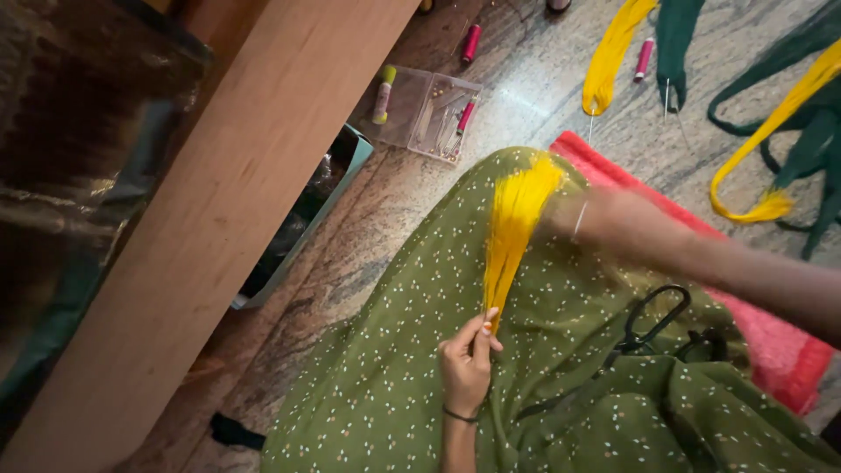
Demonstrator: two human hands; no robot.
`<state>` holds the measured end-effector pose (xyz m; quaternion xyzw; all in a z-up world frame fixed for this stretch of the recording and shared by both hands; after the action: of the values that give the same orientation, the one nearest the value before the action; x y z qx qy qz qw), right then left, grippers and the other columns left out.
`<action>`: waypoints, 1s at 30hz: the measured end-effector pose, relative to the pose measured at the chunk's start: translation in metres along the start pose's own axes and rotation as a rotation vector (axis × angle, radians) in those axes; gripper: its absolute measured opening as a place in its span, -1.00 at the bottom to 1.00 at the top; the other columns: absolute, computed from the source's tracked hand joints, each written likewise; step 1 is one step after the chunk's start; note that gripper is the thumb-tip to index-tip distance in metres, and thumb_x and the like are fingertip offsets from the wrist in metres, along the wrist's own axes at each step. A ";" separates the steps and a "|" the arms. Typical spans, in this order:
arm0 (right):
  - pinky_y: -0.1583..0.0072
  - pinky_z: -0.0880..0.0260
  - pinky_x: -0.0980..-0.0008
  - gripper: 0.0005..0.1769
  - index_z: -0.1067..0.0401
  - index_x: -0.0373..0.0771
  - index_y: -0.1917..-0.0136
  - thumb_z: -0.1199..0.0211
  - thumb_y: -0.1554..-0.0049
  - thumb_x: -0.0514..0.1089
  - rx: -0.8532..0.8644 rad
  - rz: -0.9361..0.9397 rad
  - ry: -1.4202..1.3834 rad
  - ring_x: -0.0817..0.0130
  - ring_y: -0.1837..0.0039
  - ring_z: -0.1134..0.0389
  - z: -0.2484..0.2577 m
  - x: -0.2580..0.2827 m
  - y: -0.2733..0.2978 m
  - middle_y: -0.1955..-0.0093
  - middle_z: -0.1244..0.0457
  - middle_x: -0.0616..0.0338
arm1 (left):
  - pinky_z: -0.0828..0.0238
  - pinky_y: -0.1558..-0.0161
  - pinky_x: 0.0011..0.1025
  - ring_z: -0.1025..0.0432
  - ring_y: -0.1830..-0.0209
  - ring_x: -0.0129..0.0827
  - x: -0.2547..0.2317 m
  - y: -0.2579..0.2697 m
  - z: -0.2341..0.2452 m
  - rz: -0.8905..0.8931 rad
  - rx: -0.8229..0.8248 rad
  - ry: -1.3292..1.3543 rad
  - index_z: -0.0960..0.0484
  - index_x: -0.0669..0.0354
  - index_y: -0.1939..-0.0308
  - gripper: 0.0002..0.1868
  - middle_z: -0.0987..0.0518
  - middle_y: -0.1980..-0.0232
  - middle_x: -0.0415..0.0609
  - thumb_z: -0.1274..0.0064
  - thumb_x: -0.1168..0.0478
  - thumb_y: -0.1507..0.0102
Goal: Making yellow yarn tassels and attaching them to fabric.
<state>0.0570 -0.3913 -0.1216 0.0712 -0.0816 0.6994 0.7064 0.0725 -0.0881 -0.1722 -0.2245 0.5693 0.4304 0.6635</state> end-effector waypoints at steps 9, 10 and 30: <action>0.16 -0.45 0.15 -0.66 -0.41 -0.15 -0.21 -0.23 -0.20 -0.02 0.067 -0.164 -0.063 0.06 0.08 -0.40 0.022 -0.027 -0.023 0.08 -0.30 0.00 | -0.42 0.43 -0.54 -0.58 0.47 -0.53 -0.002 -0.003 0.003 -0.063 0.017 -0.018 -0.71 0.16 -0.15 -0.66 -0.73 0.38 -0.03 0.01 0.33 -0.33; 0.06 -0.40 0.06 -0.75 -0.46 -0.17 -0.18 -0.21 -0.24 -0.14 -0.151 -0.408 -0.286 0.00 0.03 -0.40 0.029 -0.047 -0.016 0.06 -0.33 -0.01 | -0.42 0.43 -0.53 -0.57 0.48 -0.52 0.002 -0.005 0.001 -0.057 0.006 -0.029 -0.72 0.15 -0.14 -0.67 -0.73 0.41 -0.03 0.01 0.33 -0.33; -0.08 -0.35 0.06 -0.83 -0.35 -0.24 -0.03 -0.19 -0.14 -0.29 -0.341 -0.016 -0.192 -0.04 0.00 -0.31 -0.014 -0.021 -0.004 0.10 -0.24 -0.01 | -0.50 0.43 -0.50 -0.52 0.54 -0.53 0.025 0.001 0.010 0.070 -0.154 -0.022 -0.65 0.15 -0.21 -0.63 -0.75 0.27 -0.02 0.03 0.31 -0.34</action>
<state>0.0614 -0.4088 -0.1399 0.0175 -0.2656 0.6597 0.7028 0.0769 -0.0723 -0.1937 -0.2503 0.5346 0.4982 0.6351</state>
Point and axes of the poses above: each hand's wrist, its own y-axis away from the middle knuckle, its own z-axis out of the back of the hand, x = y × z, the point moved 6 cm from there along -y, towards the middle knuckle
